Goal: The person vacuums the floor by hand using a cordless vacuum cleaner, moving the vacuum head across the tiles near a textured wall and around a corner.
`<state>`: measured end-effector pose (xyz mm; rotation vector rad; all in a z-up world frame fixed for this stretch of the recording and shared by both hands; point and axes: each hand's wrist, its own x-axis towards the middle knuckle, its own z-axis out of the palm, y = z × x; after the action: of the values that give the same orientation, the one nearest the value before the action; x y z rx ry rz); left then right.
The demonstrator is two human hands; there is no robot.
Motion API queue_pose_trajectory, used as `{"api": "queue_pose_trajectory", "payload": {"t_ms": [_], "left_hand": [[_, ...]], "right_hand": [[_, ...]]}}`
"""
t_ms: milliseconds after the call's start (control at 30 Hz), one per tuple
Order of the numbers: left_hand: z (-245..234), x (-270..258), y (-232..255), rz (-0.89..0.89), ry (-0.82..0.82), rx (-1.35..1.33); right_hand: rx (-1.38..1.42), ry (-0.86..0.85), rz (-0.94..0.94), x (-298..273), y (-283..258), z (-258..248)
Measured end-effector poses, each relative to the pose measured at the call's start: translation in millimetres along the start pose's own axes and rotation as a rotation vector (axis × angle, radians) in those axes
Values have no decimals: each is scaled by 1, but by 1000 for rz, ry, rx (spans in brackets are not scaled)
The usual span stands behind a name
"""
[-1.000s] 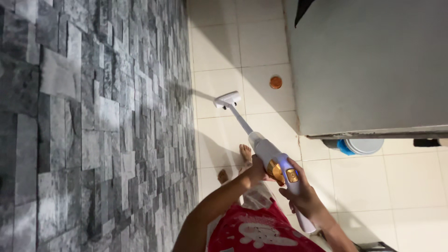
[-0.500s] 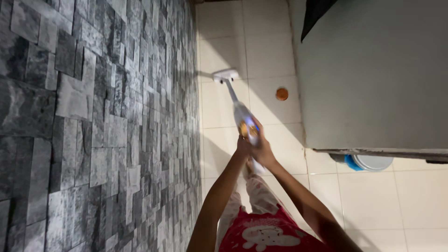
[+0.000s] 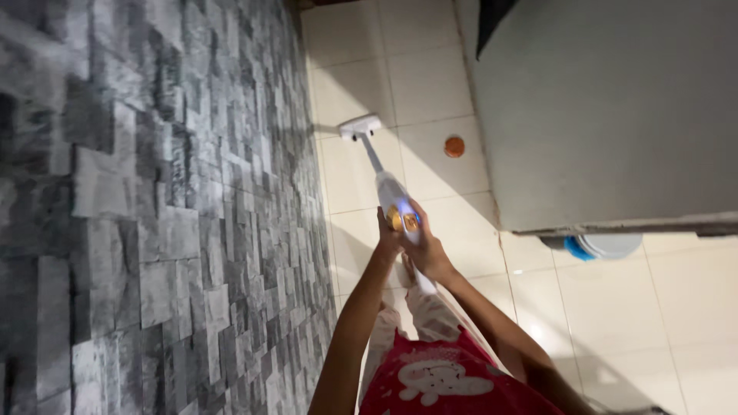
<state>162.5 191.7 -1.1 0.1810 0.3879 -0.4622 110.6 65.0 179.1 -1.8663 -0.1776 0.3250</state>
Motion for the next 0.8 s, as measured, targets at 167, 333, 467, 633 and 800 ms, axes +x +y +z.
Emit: {"api": "queue_pose_trajectory", "payload": {"t_ms": [167,333,467,633,800], "left_hand": [[-5,-22,-60,175,-366,18],[-8,-20,-72,-128,282,-78],[-10,-34,-74,-178,156,-62],[2,-68,-41,-197,71,5],[25,-73,-24,-179,11,51]], "right_hand": [[503,9,327,-80,-13,-20],[865,-76,509,-108,-31,-41],[729,-95,628,-111,-52,-19],[679,45,641,-109,-86,22],[689,130,593,-103,-113,34]]}}
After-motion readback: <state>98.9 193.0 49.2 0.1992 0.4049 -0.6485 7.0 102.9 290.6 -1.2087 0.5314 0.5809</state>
